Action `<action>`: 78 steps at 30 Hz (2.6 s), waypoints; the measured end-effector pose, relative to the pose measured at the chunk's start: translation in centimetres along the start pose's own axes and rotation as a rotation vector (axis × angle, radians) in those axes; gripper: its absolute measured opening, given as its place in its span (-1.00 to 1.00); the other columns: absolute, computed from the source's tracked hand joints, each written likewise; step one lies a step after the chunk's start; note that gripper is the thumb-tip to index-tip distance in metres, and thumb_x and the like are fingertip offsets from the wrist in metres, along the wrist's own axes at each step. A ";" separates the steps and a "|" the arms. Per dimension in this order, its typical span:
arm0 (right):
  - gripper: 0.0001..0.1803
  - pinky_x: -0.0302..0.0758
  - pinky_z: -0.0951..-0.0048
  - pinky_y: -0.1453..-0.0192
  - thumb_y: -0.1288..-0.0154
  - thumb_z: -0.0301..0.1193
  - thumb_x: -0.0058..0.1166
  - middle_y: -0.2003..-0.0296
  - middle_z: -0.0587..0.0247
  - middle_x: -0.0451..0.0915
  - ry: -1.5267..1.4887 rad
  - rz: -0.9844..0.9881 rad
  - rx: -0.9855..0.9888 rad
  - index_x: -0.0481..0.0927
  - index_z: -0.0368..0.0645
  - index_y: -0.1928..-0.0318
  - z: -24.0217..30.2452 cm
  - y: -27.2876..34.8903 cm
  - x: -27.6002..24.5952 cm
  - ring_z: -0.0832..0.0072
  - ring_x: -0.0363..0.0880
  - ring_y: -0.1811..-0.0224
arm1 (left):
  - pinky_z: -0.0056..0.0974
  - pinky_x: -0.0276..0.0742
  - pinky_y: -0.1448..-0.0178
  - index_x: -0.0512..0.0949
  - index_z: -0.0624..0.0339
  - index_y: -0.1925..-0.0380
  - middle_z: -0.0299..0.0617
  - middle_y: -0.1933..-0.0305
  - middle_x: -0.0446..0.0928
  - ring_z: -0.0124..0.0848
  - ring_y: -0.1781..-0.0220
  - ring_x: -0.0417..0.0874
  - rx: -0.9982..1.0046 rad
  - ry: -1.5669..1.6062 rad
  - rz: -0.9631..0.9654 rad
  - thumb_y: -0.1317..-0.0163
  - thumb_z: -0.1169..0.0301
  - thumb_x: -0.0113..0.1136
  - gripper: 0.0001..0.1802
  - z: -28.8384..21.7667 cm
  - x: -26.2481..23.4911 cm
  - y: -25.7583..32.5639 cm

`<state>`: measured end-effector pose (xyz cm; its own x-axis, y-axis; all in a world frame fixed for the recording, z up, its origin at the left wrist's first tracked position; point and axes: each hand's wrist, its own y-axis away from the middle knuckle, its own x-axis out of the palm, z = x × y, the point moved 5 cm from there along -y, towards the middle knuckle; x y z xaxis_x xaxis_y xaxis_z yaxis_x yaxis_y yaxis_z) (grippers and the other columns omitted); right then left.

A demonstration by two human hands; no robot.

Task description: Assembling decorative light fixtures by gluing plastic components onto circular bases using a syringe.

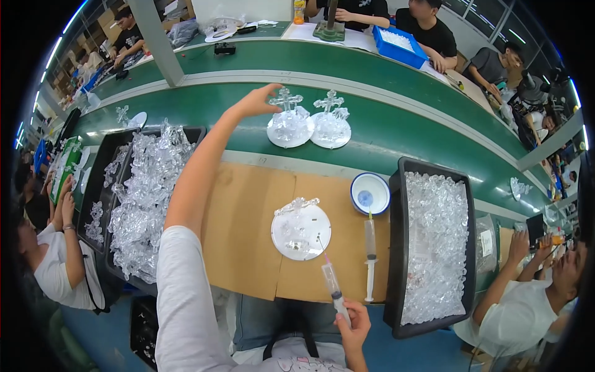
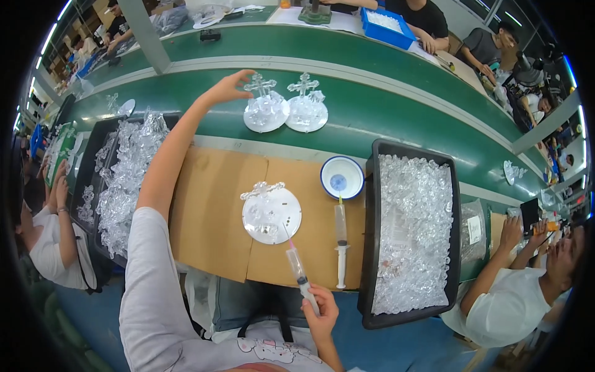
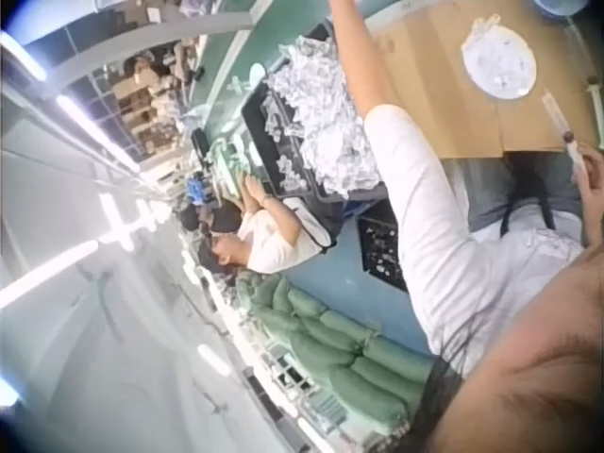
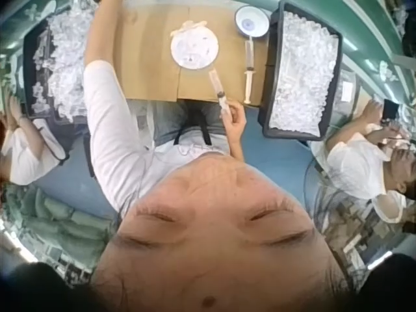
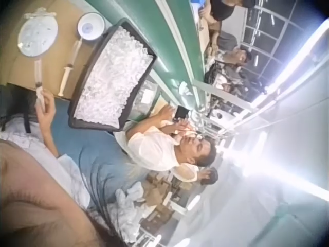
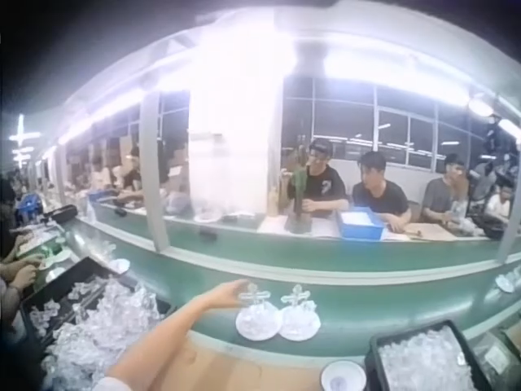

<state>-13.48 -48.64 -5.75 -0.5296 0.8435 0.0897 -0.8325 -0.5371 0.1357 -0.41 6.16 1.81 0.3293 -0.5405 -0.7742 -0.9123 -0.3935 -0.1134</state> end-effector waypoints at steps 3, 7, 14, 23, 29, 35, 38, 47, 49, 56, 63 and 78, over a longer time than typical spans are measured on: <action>-0.67 0.54 0.61 0.32 -0.11 -0.72 0.08 -0.01 -0.03 0.44 -0.008 0.069 -0.040 0.43 -0.35 0.07 0.7 -0.3 0.9 0.54 0.55 0.30 | -0.14 0.42 -0.21 0.19 0.02 -0.33 0.02 -0.20 0.41 -0.13 -0.20 0.47 -0.064 0.018 -0.158 0.07 0.18 0.46 -0.06 2.8 -0.2 1.3; -0.67 0.54 0.60 0.32 -0.11 -0.72 0.08 -0.02 -0.02 0.44 -0.019 0.078 -0.088 0.43 -0.35 0.07 1.5 0.4 1.1 0.54 0.56 0.30 | -0.24 0.56 0.09 0.57 0.16 0.02 -0.04 0.24 0.64 -0.26 0.15 0.68 -0.110 0.093 -0.319 0.04 0.24 0.37 -0.48 5.1 0.4 0.4; -0.69 0.49 0.66 0.32 -0.14 -0.72 0.08 -0.05 -0.01 0.46 -0.048 -0.054 -0.066 0.46 -0.36 0.06 1.3 1.3 -0.3 0.63 0.54 0.39 | -0.25 0.57 0.26 0.65 0.21 0.27 -0.11 0.43 0.65 -0.27 0.43 0.68 -0.030 0.013 -0.278 -0.06 0.38 0.24 -0.77 2.5 -0.3 -1.2; -0.69 0.49 0.66 0.30 -0.17 -0.70 0.07 -0.06 0.04 0.45 -0.059 -0.106 -0.068 0.45 -0.33 0.04 0.0 0.5 0.5 0.65 0.52 0.38 | -0.22 0.42 -0.17 0.47 0.15 -0.08 -0.07 -0.18 0.46 -0.23 -0.13 0.51 0.219 0.229 -0.030 -0.22 0.26 0.22 -0.56 -4.6 2.4 8.7; -0.68 0.50 0.63 0.29 -0.20 -0.69 0.04 -0.08 0.07 0.41 -0.062 -0.072 -0.100 0.42 -0.31 0.02 0.5 0.6 0.9 0.62 0.52 0.33 | -0.26 0.43 -0.16 0.42 0.09 -0.17 -0.13 -0.10 0.52 -0.34 -0.14 0.51 0.181 0.295 0.391 -0.13 0.30 0.28 -0.44 -12.4 9.5 18.3; -0.64 0.44 0.66 0.35 -0.21 -0.69 0.00 0.00 0.15 0.47 -0.001 -0.115 -0.126 0.38 -0.27 -0.03 0.7 0.9 0.1 0.67 0.47 0.39 | -0.32 0.51 -0.02 0.56 0.21 0.08 -0.18 0.20 0.65 -0.45 0.12 0.64 0.109 0.416 0.138 -0.14 0.39 0.27 -0.67 -12.9 6.6 18.8; -0.66 0.47 0.62 0.23 -0.21 -0.67 0.02 0.07 0.20 0.52 0.091 -0.089 -0.199 0.42 -0.26 -0.02 0.2 -0.6 1.2 0.61 0.52 0.23 | -0.35 0.52 0.03 0.59 0.28 0.26 -0.18 0.27 0.66 -0.48 0.18 0.65 0.094 0.472 0.049 -0.16 0.40 0.28 -0.80 -11.3 1.6 19.9; -0.69 0.46 0.35 0.01 -0.20 -0.55 0.08 0.16 0.13 0.56 0.843 -0.083 -0.463 0.51 -0.18 0.02 1.3 -7.8 6.7 0.26 0.55 0.09 | -0.34 0.48 0.04 0.64 0.29 0.29 -0.25 0.32 0.64 -0.52 0.22 0.59 -0.040 0.295 0.163 -0.06 0.36 0.33 -0.74 -6.5 1.7 23.8; -0.62 0.43 0.24 -0.02 -0.15 -0.47 0.13 0.15 0.08 0.54 0.923 -0.056 -0.600 0.50 -0.14 -0.02 1.8 -8.2 7.8 0.11 0.48 0.06 | -0.29 0.47 -0.04 0.60 0.28 0.17 -0.19 0.18 0.63 -0.43 0.10 0.60 -0.104 0.340 0.159 -0.04 0.37 0.32 -0.66 -5.3 1.6 24.9; -0.53 0.43 0.30 -0.10 -0.09 -0.44 0.22 -0.02 0.09 0.53 0.787 0.073 -0.511 0.50 -0.15 -0.06 7.5 -4.0 4.5 0.19 0.49 -0.06 | -0.14 0.33 -0.27 0.44 0.20 -0.10 0.01 -0.22 0.37 -0.07 -0.25 0.39 0.129 -0.219 -0.109 0.00 0.53 0.29 -0.43 -12.7 -2.1 30.5; -0.79 0.47 0.35 0.31 -0.19 -0.30 0.16 0.34 0.24 0.62 1.247 -0.316 -0.532 0.61 -0.07 0.19 12.7 -16.9 -8.3 0.35 0.60 0.37 | -0.12 0.40 -0.16 0.56 0.21 0.07 -0.01 -0.11 0.46 -0.04 -0.12 0.49 -0.010 -0.112 -0.147 0.01 0.56 0.30 -0.58 -18.3 -0.7 43.1; -0.75 0.46 0.60 0.13 -0.19 -0.44 0.19 0.21 0.29 0.63 0.671 -0.087 -0.229 0.58 -0.23 0.12 12.7 -16.6 -7.2 0.61 0.57 0.18 | -0.23 0.44 -0.10 0.58 0.28 0.16 -0.04 0.02 0.55 -0.14 -0.02 0.58 -0.227 0.299 -0.354 -0.08 0.60 0.19 -0.73 -15.5 6.6 44.9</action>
<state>6.18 -45.86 3.84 -0.3844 0.7423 -0.5488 -0.8502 -0.5163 -0.1027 -35.37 -26.60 1.25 0.6937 -0.5214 -0.4969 -0.6677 -0.7243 -0.1722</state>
